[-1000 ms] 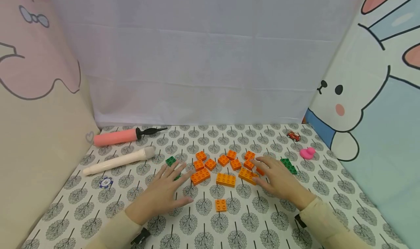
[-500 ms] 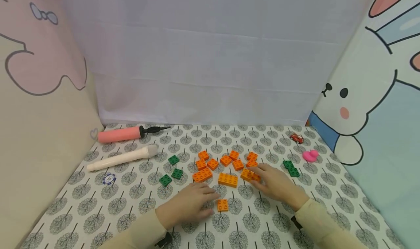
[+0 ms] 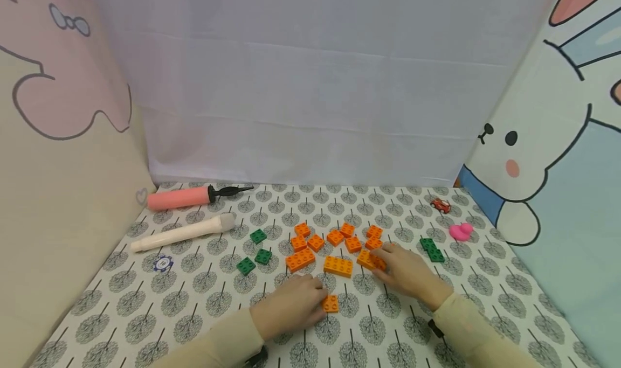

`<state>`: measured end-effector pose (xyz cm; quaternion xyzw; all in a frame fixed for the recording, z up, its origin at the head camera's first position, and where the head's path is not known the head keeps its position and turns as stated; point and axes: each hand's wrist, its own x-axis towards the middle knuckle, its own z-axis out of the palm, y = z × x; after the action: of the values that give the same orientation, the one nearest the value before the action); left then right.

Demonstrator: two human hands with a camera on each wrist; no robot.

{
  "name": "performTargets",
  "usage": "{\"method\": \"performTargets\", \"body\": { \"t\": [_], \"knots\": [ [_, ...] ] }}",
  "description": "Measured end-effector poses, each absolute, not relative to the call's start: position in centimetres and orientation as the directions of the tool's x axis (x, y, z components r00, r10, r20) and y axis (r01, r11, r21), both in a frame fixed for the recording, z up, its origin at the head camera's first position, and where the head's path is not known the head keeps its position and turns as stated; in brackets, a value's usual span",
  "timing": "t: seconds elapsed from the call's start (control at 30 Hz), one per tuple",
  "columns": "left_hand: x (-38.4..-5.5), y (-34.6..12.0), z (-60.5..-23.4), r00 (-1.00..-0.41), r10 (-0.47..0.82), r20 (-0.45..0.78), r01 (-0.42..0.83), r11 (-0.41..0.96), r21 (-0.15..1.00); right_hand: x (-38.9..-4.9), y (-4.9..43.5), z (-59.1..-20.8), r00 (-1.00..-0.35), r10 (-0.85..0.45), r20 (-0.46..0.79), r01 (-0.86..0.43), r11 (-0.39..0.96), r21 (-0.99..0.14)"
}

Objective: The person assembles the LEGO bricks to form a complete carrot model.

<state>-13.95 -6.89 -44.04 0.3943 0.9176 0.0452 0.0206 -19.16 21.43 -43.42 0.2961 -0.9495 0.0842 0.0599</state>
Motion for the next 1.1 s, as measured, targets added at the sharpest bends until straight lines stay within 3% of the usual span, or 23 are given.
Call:
{"method": "performTargets", "body": {
  "t": [0.37, 0.6, 0.77, 0.9, 1.1],
  "knots": [
    [-13.8, -6.6, -43.9, -0.699, 0.714, -0.029, 0.713, 0.7, 0.043, -18.9, 21.4, -43.8, -0.83, -0.542, 0.132, -0.557, 0.799, -0.225],
    [-14.1, -6.6, -44.2, -0.706, 0.709, -0.001, 0.706, 0.703, 0.08, -18.5, 21.3, -43.1, -0.774, -0.579, 0.257, -0.629, 0.749, -0.209],
    [-14.4, -6.9, -44.2, -0.717, 0.697, 0.005, 0.69, 0.708, 0.149, -17.8, 20.5, -42.6, -0.753, -0.603, 0.266, -0.656, 0.719, -0.229],
    [-14.6, -7.2, -43.9, -0.751, 0.661, 0.018, 0.65, 0.734, 0.197, -17.2, 19.5, -42.5, -0.7, -0.66, 0.274, -0.714, 0.665, -0.22],
    [-15.0, -7.7, -43.5, -0.775, 0.628, 0.066, 0.63, 0.76, 0.16, -16.1, 18.0, -42.5, -0.624, -0.73, 0.28, -0.782, 0.581, -0.227]
  ]
}}
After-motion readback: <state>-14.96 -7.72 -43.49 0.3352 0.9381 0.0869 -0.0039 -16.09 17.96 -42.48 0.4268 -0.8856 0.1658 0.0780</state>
